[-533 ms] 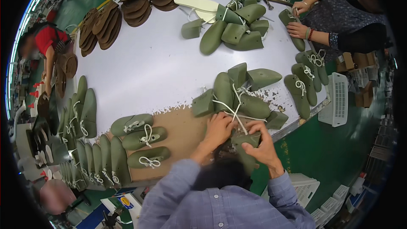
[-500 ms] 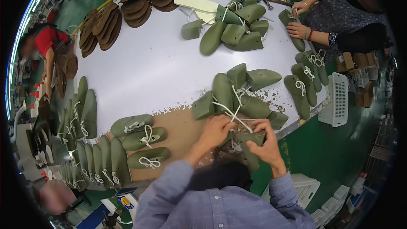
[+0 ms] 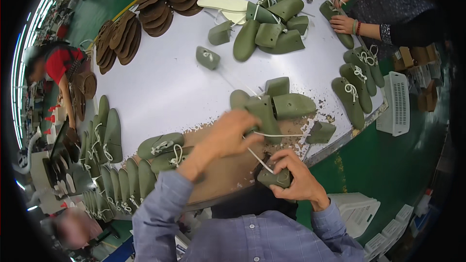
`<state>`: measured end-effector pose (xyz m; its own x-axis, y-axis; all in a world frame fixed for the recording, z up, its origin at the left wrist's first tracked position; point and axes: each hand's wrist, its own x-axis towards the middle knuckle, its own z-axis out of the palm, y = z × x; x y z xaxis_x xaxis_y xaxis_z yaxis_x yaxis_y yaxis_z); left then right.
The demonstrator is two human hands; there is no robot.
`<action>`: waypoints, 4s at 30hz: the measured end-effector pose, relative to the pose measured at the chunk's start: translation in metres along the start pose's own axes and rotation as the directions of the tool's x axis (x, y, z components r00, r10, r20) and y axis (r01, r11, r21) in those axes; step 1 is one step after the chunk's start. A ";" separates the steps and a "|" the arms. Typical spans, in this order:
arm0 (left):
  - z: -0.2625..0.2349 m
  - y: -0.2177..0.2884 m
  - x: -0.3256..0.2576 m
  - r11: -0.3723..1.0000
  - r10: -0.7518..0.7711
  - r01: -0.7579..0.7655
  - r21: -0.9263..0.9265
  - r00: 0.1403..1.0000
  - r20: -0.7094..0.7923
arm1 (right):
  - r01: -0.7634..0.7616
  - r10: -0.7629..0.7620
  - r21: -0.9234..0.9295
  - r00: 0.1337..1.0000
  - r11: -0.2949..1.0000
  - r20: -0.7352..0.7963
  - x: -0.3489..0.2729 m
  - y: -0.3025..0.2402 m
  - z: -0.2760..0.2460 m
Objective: The person assembles green slip-on shoes on a factory assembly line. They use a hammer to secure metal eyelets into the shoe uppers and then tie white laces through the eyelets. The person handles multiple shoes one at a time, moving them along the table as they work.
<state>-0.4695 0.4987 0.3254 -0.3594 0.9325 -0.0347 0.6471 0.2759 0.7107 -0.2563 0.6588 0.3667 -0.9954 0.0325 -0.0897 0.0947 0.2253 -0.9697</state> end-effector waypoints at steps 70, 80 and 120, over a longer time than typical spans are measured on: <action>0.042 0.065 -0.162 0.967 -0.156 0.065 -0.248 0.917 -0.368 | 0.293 -0.028 -0.445 0.858 0.846 0.513 0.022 -0.031 0.044; 0.010 0.025 -0.130 0.908 -0.072 0.016 -0.418 0.990 -0.120 | 0.169 0.072 -0.263 0.701 0.950 0.710 0.073 -0.013 0.035; -0.084 0.034 -0.125 0.954 0.130 -0.173 -0.244 0.975 -0.182 | -0.871 0.427 0.083 0.318 0.485 0.847 0.106 -0.067 0.036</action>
<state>-0.4593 0.3719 0.4130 -0.3886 0.9024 0.1863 0.5158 0.0454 0.8555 -0.3682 0.6123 0.4142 -0.2855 -0.7181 -0.6347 0.9118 0.0004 -0.4106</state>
